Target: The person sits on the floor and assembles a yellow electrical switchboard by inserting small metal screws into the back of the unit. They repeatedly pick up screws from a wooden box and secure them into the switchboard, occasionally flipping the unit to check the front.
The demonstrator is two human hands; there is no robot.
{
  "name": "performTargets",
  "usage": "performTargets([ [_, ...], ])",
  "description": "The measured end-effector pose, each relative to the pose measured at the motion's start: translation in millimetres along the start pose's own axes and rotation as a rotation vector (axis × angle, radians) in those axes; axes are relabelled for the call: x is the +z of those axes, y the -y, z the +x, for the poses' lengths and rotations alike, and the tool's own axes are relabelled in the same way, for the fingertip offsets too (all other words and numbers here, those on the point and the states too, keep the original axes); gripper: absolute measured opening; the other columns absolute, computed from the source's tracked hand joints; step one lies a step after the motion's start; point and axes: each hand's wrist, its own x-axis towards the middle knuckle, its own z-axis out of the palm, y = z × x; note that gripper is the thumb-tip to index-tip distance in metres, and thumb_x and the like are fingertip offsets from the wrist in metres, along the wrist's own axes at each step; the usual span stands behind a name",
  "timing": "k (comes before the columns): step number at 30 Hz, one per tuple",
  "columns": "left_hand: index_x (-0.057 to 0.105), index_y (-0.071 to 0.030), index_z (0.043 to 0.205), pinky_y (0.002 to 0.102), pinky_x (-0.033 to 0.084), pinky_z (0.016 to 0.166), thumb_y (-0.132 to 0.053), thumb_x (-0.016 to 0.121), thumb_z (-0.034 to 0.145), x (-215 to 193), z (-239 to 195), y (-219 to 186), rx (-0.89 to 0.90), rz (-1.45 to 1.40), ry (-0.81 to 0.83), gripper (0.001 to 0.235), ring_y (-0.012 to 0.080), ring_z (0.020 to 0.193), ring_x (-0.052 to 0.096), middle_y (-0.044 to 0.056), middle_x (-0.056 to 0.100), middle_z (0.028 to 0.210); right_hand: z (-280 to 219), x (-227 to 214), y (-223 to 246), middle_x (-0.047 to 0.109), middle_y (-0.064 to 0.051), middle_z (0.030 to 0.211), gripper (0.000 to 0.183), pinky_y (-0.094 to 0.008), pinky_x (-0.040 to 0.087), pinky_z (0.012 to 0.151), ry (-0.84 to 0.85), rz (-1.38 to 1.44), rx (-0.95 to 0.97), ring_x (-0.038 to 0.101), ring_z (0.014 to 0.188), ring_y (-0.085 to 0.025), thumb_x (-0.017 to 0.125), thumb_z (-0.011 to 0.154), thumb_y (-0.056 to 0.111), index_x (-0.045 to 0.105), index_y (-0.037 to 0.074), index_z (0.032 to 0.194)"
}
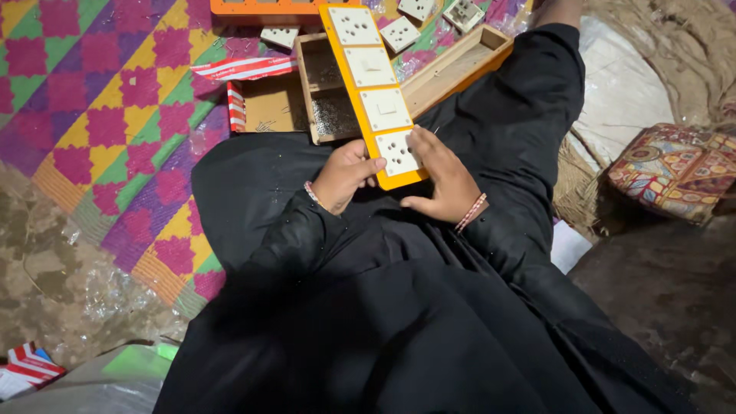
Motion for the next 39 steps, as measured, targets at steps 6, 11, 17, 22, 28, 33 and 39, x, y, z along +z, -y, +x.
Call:
performTargets([
  [6,0.069,-0.006,0.111,0.018,0.044,0.061,-0.018,0.068,0.098,13,7,-7,-0.016,-0.012,0.008,0.018,0.0026,0.070,0.058,-0.001,0.073,0.093,5,0,13,0.046,-0.028,0.153,0.079,-0.045,0.047,0.111,-0.009,-0.138,0.144,0.052,0.135,-0.044,0.073,0.079,0.007,0.042,-0.004,0.151],
  [11,0.068,-0.004,0.105,0.020,0.044,0.060,-0.017,0.069,0.097,22,26,4,-0.031,0.040,-0.036,0.014,0.0046,0.067,0.057,0.000,0.072,0.089,-3,13,3,0.046,-0.032,0.149,0.074,-0.046,0.048,0.111,-0.068,-0.174,0.230,0.052,0.133,-0.047,0.062,0.079,-0.006,0.038,-0.009,0.149],
  [17,0.068,-0.002,0.101,0.022,0.047,0.059,-0.014,0.068,0.096,31,53,14,-0.032,0.055,-0.047,0.013,0.0071,0.067,0.059,0.002,0.070,0.085,-7,13,-5,0.049,-0.030,0.144,0.069,-0.048,0.050,0.101,-0.124,-0.133,0.357,0.056,0.124,-0.049,0.062,0.077,-0.006,0.043,-0.007,0.143],
  [22,0.068,-0.002,0.094,0.024,0.047,0.056,-0.015,0.068,0.095,39,70,13,-0.078,0.129,-0.057,0.013,0.0091,0.063,0.059,0.004,0.070,0.082,-7,8,-4,0.053,-0.028,0.141,0.065,-0.047,0.050,0.100,-0.134,-0.083,0.501,0.057,0.121,-0.047,0.060,0.078,-0.007,0.046,-0.005,0.142],
  [28,0.070,-0.001,0.096,0.024,0.048,0.055,-0.018,0.067,0.092,48,90,21,-0.142,0.245,-0.092,0.018,0.0093,0.063,0.061,0.003,0.070,0.082,-20,14,-15,0.052,-0.032,0.139,0.064,-0.047,0.046,0.106,-0.184,-0.103,0.473,0.054,0.124,-0.049,0.059,0.075,-0.010,0.047,-0.008,0.138],
  [33,0.070,0.001,0.093,0.028,0.049,0.050,-0.020,0.068,0.090,59,114,28,-0.174,0.302,-0.101,0.021,0.0119,0.056,0.060,0.005,0.070,0.075,-26,17,-32,0.051,-0.035,0.135,0.067,-0.047,0.044,0.106,-0.178,-0.037,0.500,0.052,0.125,-0.050,0.058,0.071,-0.011,0.048,-0.012,0.137],
  [39,0.070,-0.002,0.077,0.033,0.046,0.046,-0.029,0.069,0.092,82,141,16,0.000,0.488,-0.019,0.031,0.0147,0.048,0.060,0.004,0.063,0.058,-38,27,-73,0.068,-0.026,0.119,0.055,-0.043,0.048,0.105,-0.229,0.119,0.491,0.062,0.116,-0.042,0.050,0.072,-0.016,0.061,-0.004,0.124],
])
